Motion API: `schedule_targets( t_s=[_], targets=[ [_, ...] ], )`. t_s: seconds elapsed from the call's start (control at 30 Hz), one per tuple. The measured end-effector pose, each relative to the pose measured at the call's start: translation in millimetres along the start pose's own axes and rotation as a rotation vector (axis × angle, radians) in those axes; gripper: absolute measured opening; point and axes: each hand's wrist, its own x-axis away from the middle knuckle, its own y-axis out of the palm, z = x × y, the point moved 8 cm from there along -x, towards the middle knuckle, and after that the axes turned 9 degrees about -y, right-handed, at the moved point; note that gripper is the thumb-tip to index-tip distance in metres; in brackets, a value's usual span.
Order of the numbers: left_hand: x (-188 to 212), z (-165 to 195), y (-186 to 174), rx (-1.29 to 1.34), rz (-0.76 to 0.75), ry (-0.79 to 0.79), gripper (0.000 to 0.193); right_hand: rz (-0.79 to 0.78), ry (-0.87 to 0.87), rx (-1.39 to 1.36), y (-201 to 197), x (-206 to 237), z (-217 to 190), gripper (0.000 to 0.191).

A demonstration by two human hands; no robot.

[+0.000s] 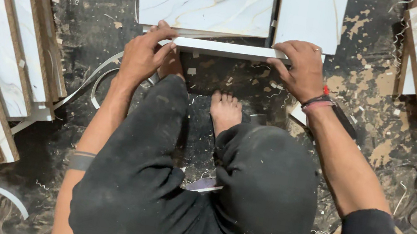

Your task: The person sits on the floor and uses a hand-held edge banding iron to press white edge banding tape onto the edges of marble-patterned PVC panels, running the iron along the tape to adhere it, then presses and trims the banding by hand and stacks finished panels.

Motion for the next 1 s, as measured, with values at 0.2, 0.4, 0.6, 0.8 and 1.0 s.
schedule_targets(
  t_s=[0.2, 0.4, 0.6, 0.8, 1.0],
  targets=[
    [-2, -3, 0, 0.007, 0.013, 0.008, 0.022, 0.001, 0.077, -0.038, 12, -2, 8, 0.023],
    [-3, -8, 2, 0.106, -0.017, -0.037, 0.025, -0.266, 0.272, -0.277, 31, -8, 51, 0.026],
    [-8, -22, 9, 0.358, -0.043, -0.138, 0.025, -0.208, 0.137, 0.051, 23, -23, 72, 0.047],
    [-15, -37, 16, 0.33, -0.04, -0.169, 0.026, -0.171, 0.243, 0.071, 63, -82, 7, 0.065],
    [-21, -38, 19, 0.418, -0.069, -0.133, 0.027, -0.174, 0.011, 0.055, 139, -145, -72, 0.073]
  ],
)
